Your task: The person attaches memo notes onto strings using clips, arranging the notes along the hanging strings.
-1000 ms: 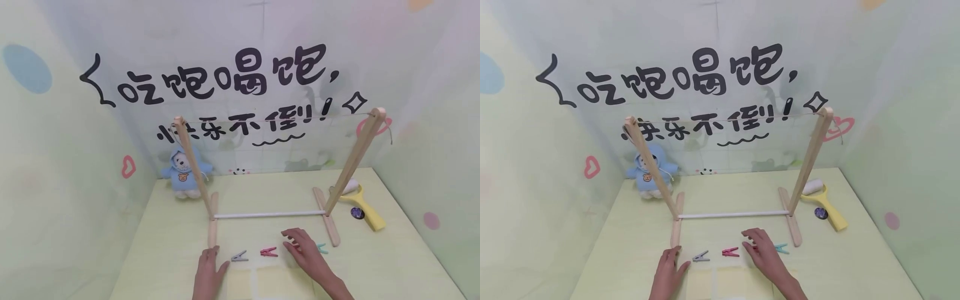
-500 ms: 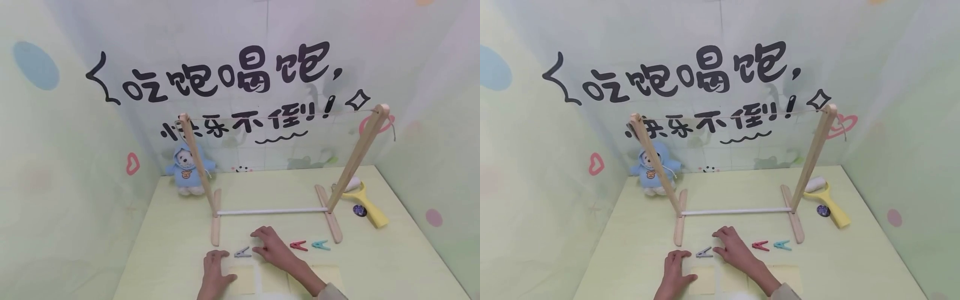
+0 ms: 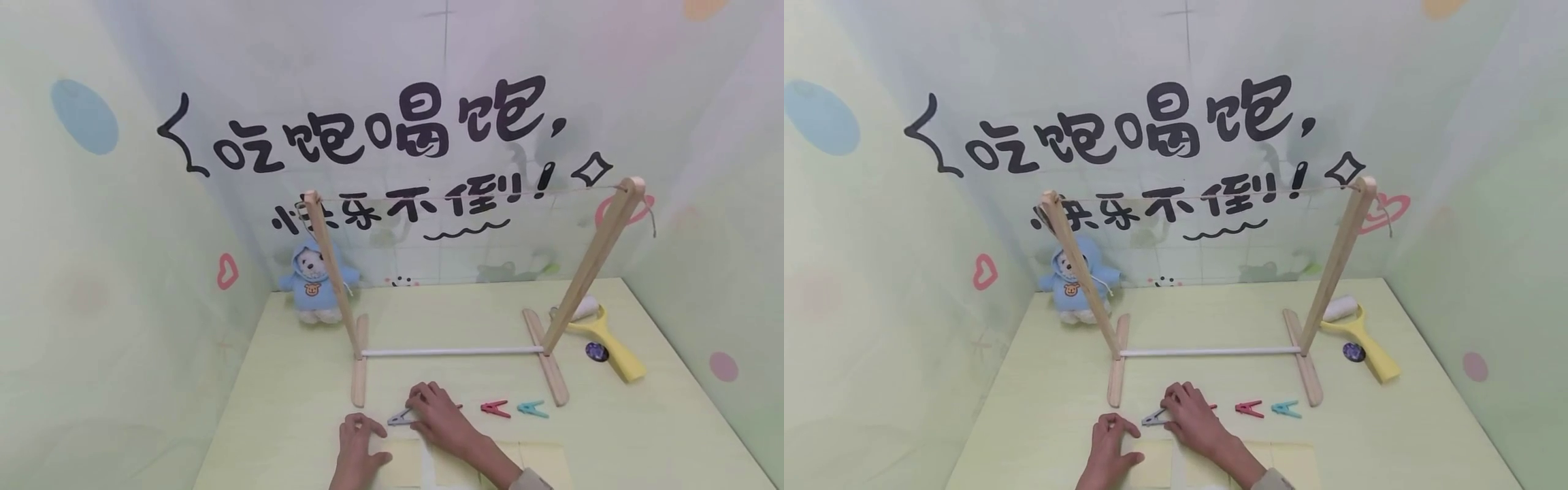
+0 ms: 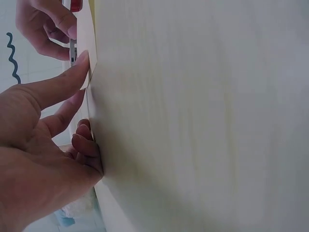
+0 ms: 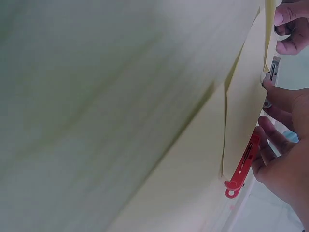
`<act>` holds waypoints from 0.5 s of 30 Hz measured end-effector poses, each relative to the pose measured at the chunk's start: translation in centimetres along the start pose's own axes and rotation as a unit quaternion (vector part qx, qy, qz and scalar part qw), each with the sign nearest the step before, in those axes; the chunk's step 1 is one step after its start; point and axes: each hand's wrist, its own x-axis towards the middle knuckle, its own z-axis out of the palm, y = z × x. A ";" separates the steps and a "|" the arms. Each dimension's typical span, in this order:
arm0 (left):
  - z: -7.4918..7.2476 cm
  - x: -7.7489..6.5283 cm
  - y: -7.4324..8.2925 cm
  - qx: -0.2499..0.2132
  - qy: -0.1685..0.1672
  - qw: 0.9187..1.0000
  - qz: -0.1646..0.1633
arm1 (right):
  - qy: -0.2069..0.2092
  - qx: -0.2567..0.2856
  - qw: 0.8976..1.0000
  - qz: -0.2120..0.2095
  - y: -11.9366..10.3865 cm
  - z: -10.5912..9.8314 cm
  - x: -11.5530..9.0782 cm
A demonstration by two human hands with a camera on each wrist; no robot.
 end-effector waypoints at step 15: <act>0.7 -0.2 -0.8 0.018 0.041 0.998 0.051 | 0.006 0.076 0.997 0.033 -0.4 -1.3 -0.2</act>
